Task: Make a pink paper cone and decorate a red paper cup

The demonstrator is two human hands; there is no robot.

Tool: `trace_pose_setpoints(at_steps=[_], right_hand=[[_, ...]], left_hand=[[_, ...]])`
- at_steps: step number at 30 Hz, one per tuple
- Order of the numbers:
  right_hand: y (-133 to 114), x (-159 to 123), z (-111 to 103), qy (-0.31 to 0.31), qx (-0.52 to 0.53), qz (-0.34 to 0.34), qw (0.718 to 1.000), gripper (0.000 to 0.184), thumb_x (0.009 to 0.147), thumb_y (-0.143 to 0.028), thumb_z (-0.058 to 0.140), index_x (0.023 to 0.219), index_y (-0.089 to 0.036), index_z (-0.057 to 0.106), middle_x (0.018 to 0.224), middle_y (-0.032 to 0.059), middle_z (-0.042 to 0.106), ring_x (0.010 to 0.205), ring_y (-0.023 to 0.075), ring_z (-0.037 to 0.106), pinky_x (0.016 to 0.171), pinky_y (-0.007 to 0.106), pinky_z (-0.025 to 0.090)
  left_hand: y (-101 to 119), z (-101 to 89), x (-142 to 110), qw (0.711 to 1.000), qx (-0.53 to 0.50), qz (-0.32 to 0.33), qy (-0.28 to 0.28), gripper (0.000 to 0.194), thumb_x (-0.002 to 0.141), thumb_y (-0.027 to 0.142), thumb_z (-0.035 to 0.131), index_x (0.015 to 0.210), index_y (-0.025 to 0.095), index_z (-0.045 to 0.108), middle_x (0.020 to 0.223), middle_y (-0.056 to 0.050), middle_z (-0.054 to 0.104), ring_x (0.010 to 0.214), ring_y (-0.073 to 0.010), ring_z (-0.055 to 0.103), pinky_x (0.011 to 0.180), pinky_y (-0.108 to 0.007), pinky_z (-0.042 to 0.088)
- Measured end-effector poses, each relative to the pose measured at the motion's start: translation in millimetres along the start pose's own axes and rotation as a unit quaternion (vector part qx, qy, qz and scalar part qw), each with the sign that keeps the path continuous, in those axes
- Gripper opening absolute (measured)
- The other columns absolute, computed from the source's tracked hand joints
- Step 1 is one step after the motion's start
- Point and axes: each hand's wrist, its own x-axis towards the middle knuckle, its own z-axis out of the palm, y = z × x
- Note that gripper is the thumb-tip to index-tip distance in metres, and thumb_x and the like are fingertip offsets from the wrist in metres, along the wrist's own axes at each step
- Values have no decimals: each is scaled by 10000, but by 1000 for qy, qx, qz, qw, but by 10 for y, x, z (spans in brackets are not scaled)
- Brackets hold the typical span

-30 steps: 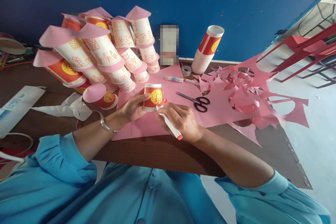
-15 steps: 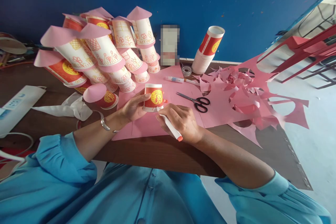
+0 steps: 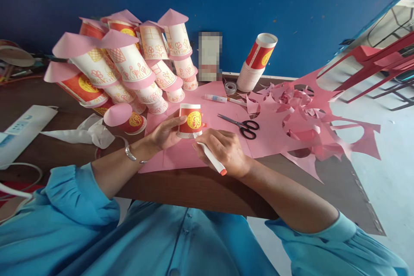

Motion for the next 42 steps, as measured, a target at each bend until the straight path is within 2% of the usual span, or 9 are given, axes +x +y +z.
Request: trace_pose_setpoints(at_steps=[7, 12, 16, 28, 33, 35, 39, 42], right_hand=[[12, -25, 30, -8, -7, -3, 1000, 119, 1054, -135, 675, 1072, -242, 626, 807, 1, 778, 662, 163, 758, 611, 262, 562], [23, -24, 39, 0, -5, -12, 1000, 147, 1042, -117, 683, 1107, -237, 628, 807, 3, 778, 680, 179, 770, 626, 269, 578], [31, -19, 31, -1, -5, -8, 1000, 161, 1038, -124, 685, 1135, -245, 640, 826, 3, 787, 707, 184, 783, 670, 276, 607], [32, -24, 49, 19, -29, 13, 999, 141, 1035, -128, 685, 1066, -253, 627, 816, -8, 780, 644, 158, 746, 614, 263, 567], [34, -25, 49, 18, -29, 14, 999, 147, 1030, -125, 685, 1065, -255, 626, 814, -10, 782, 631, 156, 738, 597, 262, 553], [32, -18, 46, 18, -35, 15, 999, 135, 1041, -130, 676, 1054, -253, 621, 804, -10, 780, 618, 149, 727, 588, 259, 545], [25, -8, 45, 19, -40, 11, 999, 129, 1064, -139, 666, 1027, -247, 605, 784, -8, 767, 605, 137, 714, 567, 253, 528], [21, -9, 49, 20, -40, 11, 999, 130, 1073, -145, 657, 1019, -250, 602, 782, -12, 763, 614, 138, 722, 567, 254, 537]], left_hand=[[3, 13, 4, 1000, 22, 2, 5, 516, 867, 490, 892, 1279, 232, 722, 1059, -49, 816, 980, -245, 769, 902, -377, 611], [1, 6, 0, 1000, 21, -1, -2, 549, 881, 470, 868, 1353, 242, 704, 1107, -61, 825, 1016, -264, 778, 870, -383, 607], [7, 11, -2, 1000, 22, -4, -1, 557, 869, 459, 877, 1357, 253, 705, 1079, -49, 831, 1014, -259, 782, 906, -386, 603], [13, 13, 9, 1000, 2, -8, 5, 482, 854, 427, 899, 1264, 247, 722, 1054, -32, 830, 957, -223, 769, 873, -350, 589], [6, 0, 10, 1000, 5, -5, -1, 403, 865, 452, 883, 1162, 225, 732, 1034, -37, 823, 942, -226, 765, 865, -352, 586], [0, -8, 11, 1000, 4, -5, -4, 412, 876, 456, 876, 1184, 223, 733, 1034, -44, 821, 945, -237, 767, 864, -361, 585], [-8, -17, 13, 1000, -6, -3, -4, 538, 881, 438, 884, 1346, 233, 708, 1058, -53, 821, 961, -252, 772, 865, -373, 585], [-8, -15, 12, 1000, -12, -3, -1, 563, 876, 440, 895, 1364, 235, 704, 1067, -52, 822, 959, -245, 770, 866, -366, 590]])
